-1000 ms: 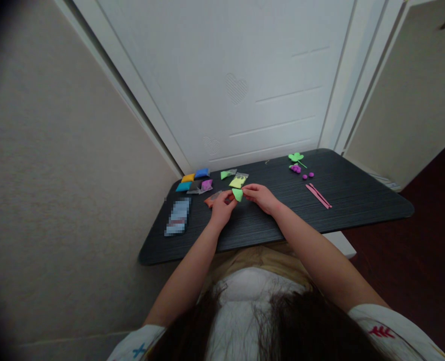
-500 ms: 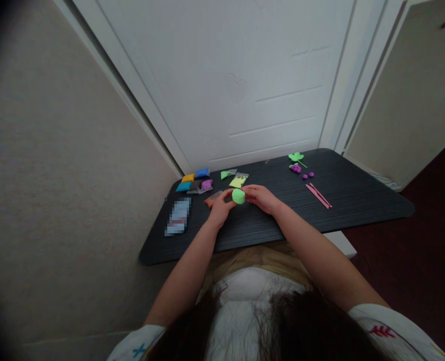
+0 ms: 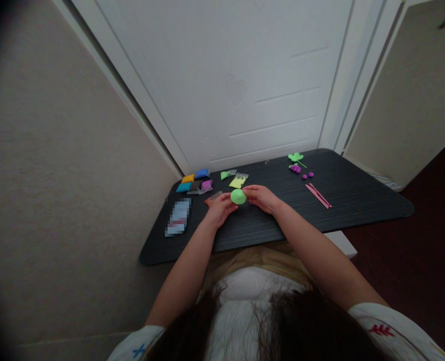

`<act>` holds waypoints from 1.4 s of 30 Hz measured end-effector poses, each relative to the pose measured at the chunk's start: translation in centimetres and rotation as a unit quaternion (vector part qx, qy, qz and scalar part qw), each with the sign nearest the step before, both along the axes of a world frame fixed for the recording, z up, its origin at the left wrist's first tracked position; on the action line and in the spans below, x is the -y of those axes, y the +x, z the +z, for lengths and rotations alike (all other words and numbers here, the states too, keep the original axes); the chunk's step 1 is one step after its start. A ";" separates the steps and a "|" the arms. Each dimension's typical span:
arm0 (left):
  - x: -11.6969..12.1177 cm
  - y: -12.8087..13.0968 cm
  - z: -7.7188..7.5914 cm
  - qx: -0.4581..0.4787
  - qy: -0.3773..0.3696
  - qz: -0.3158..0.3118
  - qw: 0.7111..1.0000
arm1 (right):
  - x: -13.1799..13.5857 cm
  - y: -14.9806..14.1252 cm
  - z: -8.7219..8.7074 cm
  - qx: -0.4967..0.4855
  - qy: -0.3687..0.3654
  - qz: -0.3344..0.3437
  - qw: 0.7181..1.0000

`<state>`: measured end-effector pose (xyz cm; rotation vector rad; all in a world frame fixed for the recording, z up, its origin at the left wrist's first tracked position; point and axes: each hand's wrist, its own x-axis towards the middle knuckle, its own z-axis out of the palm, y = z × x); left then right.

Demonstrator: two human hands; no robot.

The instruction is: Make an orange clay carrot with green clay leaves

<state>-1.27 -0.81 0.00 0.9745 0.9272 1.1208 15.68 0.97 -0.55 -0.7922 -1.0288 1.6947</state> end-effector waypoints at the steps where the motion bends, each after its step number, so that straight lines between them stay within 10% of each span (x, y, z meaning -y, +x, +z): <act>1: 0.0 -0.1 0.1 0.012 -0.013 0.001 1.000 | 0.0 0.0 0.0 0.000 -0.003 -0.002 1.000; 28: -0.1 0.4 0.4 -0.004 -0.080 0.009 0.997 | 0.1 -0.6 0.1 0.098 0.010 -0.048 0.994; 42: -0.5 0.5 0.0 -0.158 -0.032 0.053 0.985 | -0.1 -0.7 -0.2 0.208 0.080 -0.093 0.970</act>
